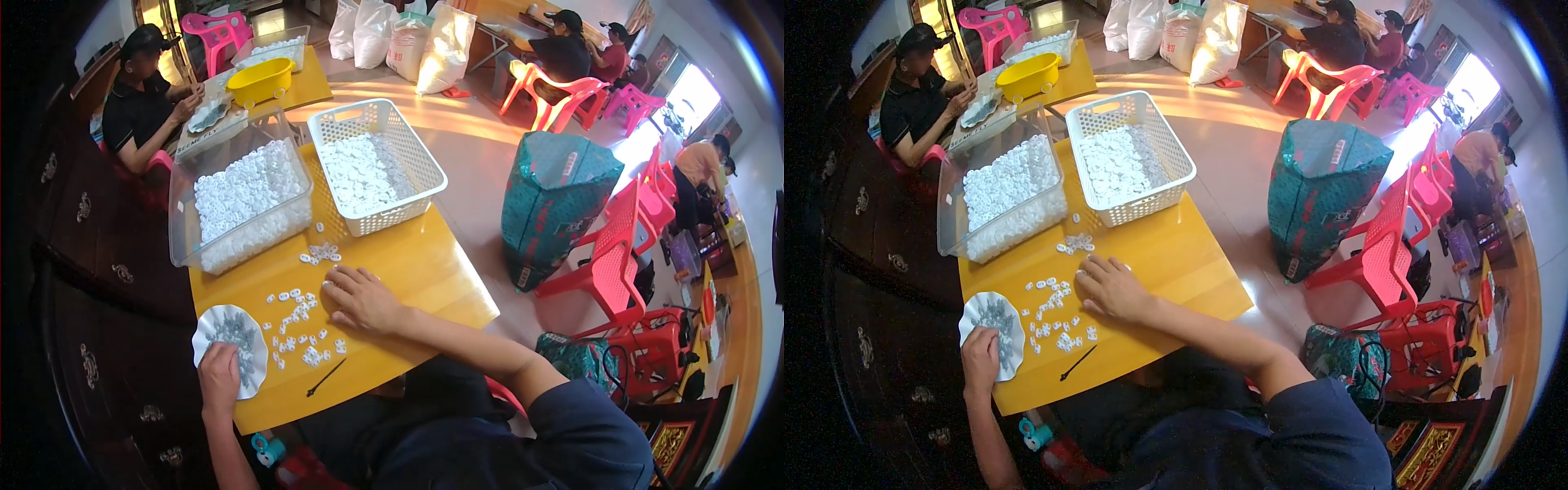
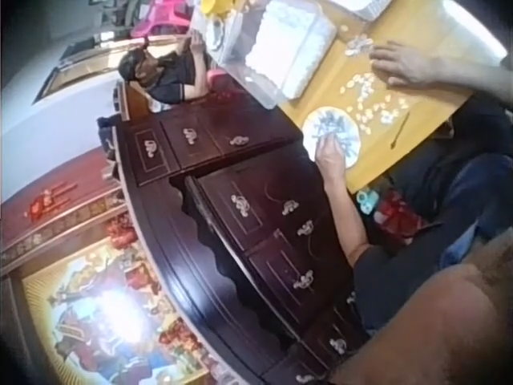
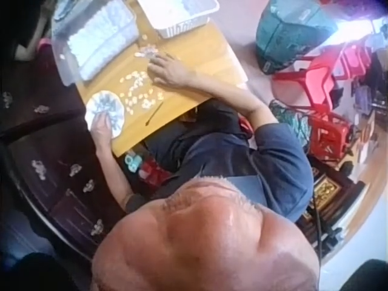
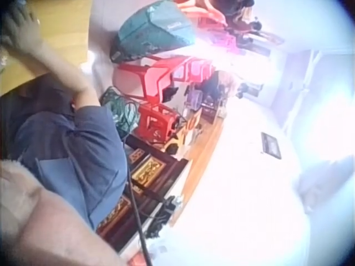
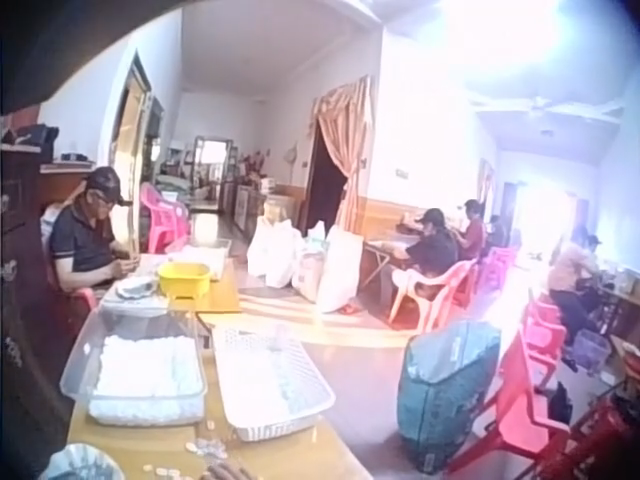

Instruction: The recorder is manually assembling small white plastic components by inserting metal pins into them while seated at a workbench.

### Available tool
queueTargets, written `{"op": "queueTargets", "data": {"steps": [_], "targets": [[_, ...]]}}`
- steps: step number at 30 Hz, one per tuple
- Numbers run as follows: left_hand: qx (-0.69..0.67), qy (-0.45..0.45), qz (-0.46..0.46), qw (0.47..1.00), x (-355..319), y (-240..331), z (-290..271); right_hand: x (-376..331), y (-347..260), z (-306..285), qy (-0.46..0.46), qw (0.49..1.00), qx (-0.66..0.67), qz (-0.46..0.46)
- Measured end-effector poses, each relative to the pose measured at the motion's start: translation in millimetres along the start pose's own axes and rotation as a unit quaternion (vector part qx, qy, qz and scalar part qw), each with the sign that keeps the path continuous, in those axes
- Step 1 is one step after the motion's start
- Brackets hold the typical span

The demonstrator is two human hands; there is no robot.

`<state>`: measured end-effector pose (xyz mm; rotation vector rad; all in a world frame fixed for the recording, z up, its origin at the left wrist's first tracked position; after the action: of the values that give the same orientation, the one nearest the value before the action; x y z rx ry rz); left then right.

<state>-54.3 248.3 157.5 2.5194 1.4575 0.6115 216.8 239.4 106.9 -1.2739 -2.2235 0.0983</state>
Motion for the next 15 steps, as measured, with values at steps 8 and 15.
{"op": "queueTargets", "data": {"steps": [8,15], "targets": [[-0.003,0.025,-0.013,1.000,1.6,-23.6,5.9,-19.6,8.6,-22.5,0.019,1.000,0.013,0.007],[-0.010,0.028,-0.032,0.999,-10.1,-25.7,2.0,14.9,15.8,-8.4,-0.002,1.000,-0.016,0.007]]}}
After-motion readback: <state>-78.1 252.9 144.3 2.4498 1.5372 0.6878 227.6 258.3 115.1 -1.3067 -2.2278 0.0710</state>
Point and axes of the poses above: each hand's wrist, its own x-axis towards the middle knuckle, its own z-axis out of the palm, y = z × x, the point moved 10 cm from there along x, towards the middle knuckle, and after that the axes turned 1 degree about -x, right-handed, at the moved point
